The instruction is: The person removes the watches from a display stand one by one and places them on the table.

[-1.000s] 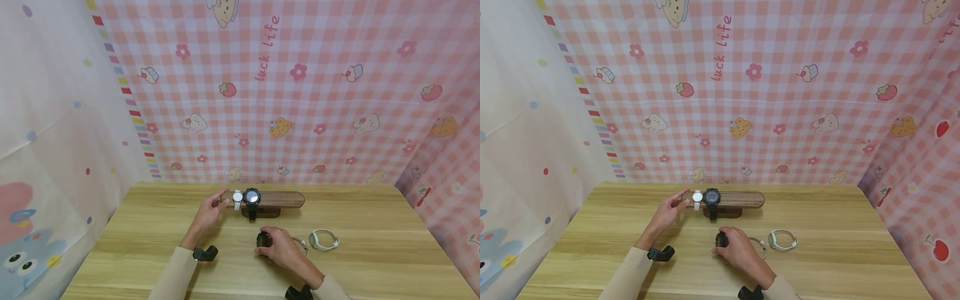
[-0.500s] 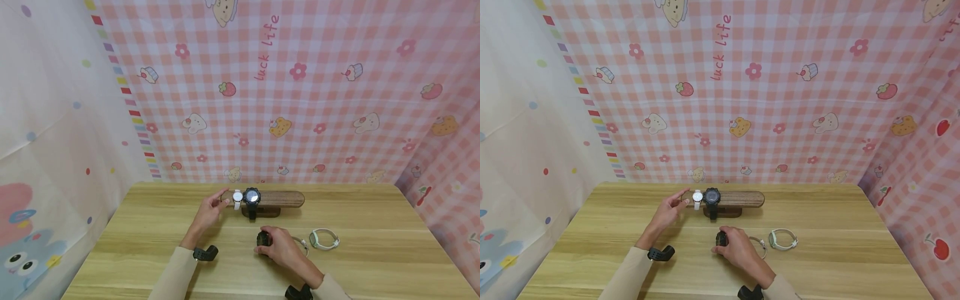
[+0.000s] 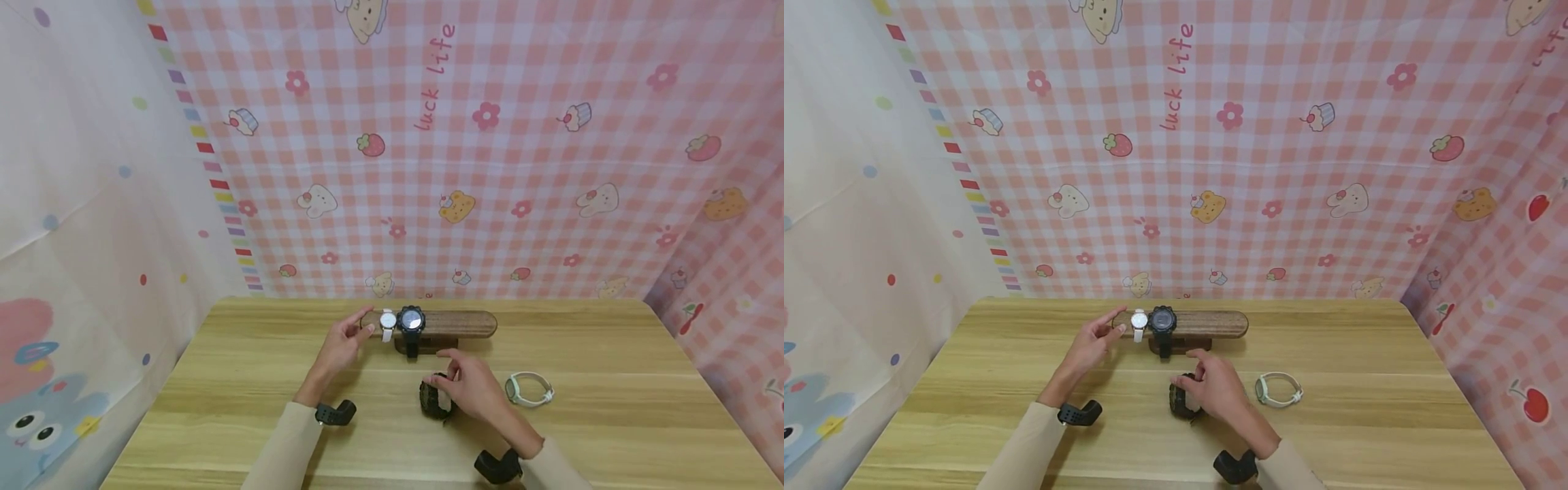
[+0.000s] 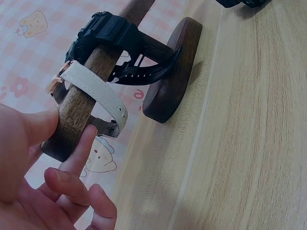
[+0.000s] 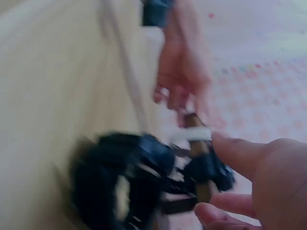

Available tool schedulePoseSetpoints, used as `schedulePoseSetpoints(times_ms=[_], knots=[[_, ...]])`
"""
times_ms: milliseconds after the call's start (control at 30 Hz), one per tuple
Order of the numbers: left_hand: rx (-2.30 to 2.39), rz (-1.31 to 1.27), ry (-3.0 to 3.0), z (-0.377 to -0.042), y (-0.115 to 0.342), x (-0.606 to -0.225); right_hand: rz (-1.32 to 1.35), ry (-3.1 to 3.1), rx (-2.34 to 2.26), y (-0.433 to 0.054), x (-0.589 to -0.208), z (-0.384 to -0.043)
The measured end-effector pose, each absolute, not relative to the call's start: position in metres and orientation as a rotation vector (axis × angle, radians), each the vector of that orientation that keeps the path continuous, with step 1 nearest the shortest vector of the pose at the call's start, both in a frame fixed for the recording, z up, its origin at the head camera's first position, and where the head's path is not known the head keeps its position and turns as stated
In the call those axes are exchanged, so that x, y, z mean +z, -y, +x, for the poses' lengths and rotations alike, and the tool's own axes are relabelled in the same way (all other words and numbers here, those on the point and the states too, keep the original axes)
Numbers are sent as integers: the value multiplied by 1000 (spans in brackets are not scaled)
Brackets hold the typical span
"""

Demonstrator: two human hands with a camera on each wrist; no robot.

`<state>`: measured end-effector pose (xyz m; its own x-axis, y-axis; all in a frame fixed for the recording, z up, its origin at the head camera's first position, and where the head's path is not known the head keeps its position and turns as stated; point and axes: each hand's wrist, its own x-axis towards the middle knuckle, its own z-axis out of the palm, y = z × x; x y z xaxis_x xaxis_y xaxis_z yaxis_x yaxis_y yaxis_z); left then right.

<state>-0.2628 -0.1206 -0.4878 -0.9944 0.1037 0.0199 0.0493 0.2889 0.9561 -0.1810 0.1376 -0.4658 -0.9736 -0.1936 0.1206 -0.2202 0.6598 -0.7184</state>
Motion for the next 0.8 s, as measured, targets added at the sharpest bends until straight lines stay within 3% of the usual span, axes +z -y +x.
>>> schedulePoseSetpoints(times_ms=[400,800], knots=[[1870,195,-2467,-261,124,-487,165,2687,1202,-189,-441,-211],[1845,220,-2475,-262,125,-488,97,2726,1146,-205,-453,-232]])
